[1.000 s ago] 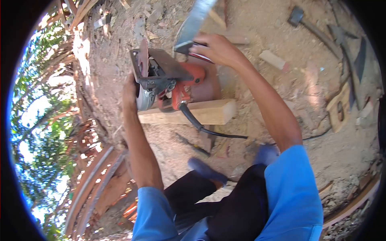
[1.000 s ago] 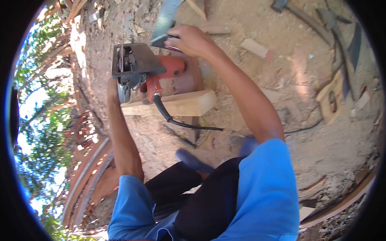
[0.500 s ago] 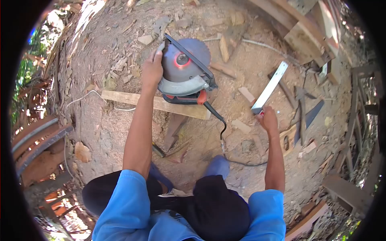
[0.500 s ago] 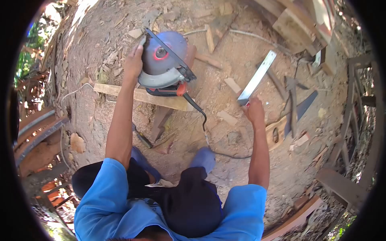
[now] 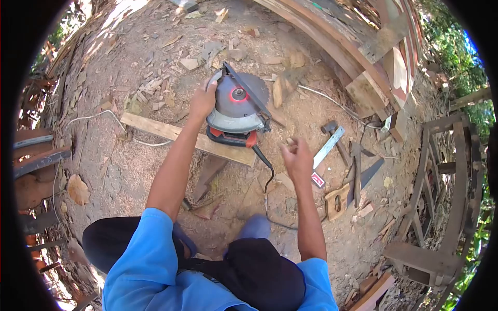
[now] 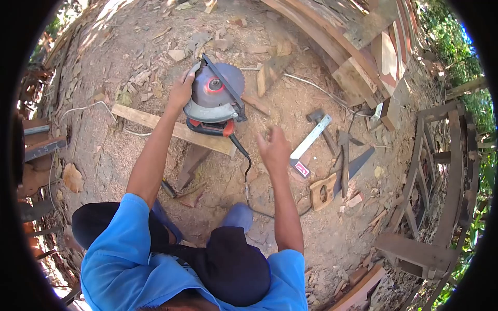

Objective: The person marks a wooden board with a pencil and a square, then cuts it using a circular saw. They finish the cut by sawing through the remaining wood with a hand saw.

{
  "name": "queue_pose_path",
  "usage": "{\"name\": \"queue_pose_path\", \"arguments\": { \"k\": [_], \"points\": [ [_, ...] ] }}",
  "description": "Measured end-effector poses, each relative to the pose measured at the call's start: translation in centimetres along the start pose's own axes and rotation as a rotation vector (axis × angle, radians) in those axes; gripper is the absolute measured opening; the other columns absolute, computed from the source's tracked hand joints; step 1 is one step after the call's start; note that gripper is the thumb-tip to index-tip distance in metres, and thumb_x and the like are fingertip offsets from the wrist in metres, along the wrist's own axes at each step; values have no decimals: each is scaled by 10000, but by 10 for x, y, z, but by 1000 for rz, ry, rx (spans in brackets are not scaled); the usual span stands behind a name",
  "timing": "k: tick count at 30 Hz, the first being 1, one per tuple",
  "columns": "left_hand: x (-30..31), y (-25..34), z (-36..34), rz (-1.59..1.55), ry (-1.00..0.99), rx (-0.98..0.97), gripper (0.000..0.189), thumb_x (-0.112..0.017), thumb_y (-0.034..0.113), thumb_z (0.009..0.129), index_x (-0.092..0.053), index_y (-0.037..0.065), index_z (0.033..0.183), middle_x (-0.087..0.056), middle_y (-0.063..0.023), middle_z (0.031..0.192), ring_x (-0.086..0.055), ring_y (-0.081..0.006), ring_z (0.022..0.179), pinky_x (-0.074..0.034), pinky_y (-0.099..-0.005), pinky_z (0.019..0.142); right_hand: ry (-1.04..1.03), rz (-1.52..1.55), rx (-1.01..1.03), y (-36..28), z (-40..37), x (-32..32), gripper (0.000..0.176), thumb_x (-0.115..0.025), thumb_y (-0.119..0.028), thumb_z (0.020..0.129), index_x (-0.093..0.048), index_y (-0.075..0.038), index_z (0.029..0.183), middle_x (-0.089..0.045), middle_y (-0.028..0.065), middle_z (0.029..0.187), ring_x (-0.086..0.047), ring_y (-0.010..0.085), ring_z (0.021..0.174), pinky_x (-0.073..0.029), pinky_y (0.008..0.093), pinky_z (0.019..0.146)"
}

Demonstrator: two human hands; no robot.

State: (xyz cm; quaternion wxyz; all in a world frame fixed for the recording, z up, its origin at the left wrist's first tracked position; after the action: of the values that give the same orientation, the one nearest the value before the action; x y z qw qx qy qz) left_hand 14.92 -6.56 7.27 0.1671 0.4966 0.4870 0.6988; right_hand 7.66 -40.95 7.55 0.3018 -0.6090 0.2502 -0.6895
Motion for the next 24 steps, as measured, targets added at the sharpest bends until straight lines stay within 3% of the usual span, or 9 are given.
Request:
{"name": "queue_pose_path", "arguments": {
  "k": [4, 7, 13, 16, 19, 22, 24],
  "points": [
    [2, 4, -3, -60, -28, -5, 543, -505, 387, 1017, -546, 13, 1408, -595, -248, 1371, -552, -367, 1302, -397, -402, 1094, -4, -159, 193, -42, 8, -23, 466, -765, -336, 845, -633, -26, 1167, -709, 181, 1000, -700, 356, 907, -545, 432, 791],
    [1, 4, -1, -69, -16, -42, 541, -503, 386, 1020, -548, 10, 1406, -597, -249, 1368, -554, -362, 1302, -399, -401, 1092, -69, -234, 157, -49, 12, -26, 423, -740, -336, 855, -643, -23, 1123, -706, 186, 1003, -693, 373, 925, -540, 452, 782],
    [0, 4, -3, -96, -16, -23, 535, -502, 385, 1020, -552, 18, 1406, -597, -252, 1367, -554, -376, 1298, -397, -406, 1094, 10, -162, 284, -46, 16, -36, 328, -696, -321, 880, -645, 1, 919, -683, 226, 929, -669, 421, 829, -521, 517, 701],
    [-1, -2, 2, -50, 0, -44, 539, -489, 393, 1016, -539, 43, 1422, -595, -265, 1357, -553, -404, 1288, -406, -424, 1088, -24, -130, 188, -40, 19, -45, 311, -639, -291, 912, -666, 11, 844, -689, 214, 858, -676, 403, 773, -520, 496, 676],
    [-1, -1, 1, -35, -2, -30, 549, -485, 399, 1012, -532, 47, 1431, -593, -274, 1351, -553, -415, 1285, -409, -434, 1087, -302, 642, -323, -1, 30, -81, 303, -597, -256, 920, -690, 17, 823, -696, 193, 813, -679, 382, 730, -519, 484, 671],
    [-2, -1, -3, -57, 17, -45, 554, -507, 411, 1010, -546, 37, 1417, -600, -272, 1349, -557, -408, 1284, -405, -426, 1090, -357, 645, -477, 2, 25, -77, 291, -571, -242, 924, -707, 15, 908, -704, 177, 809, -688, 366, 736, -523, 485, 687],
    [1, 0, -2, -66, 27, -43, 553, -519, 415, 1008, -555, 36, 1410, -605, -268, 1345, -563, -403, 1279, -405, -421, 1089, -170, 262, -200, -33, 17, -44, 295, -557, -247, 934, -701, 11, 925, -703, 176, 799, -690, 369, 735, -523, 493, 692]
  ]
}}
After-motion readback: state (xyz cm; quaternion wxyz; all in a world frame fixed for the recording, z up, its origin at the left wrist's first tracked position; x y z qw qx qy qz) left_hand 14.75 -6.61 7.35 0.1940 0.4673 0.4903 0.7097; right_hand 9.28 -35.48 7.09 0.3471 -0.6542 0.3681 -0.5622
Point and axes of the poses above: each hand's wrist, its own z-axis towards the middle knuckle, its own x-axis out of the back of the hand, y = z × x, the point moved 5 cm from there along z, towards the middle knuckle
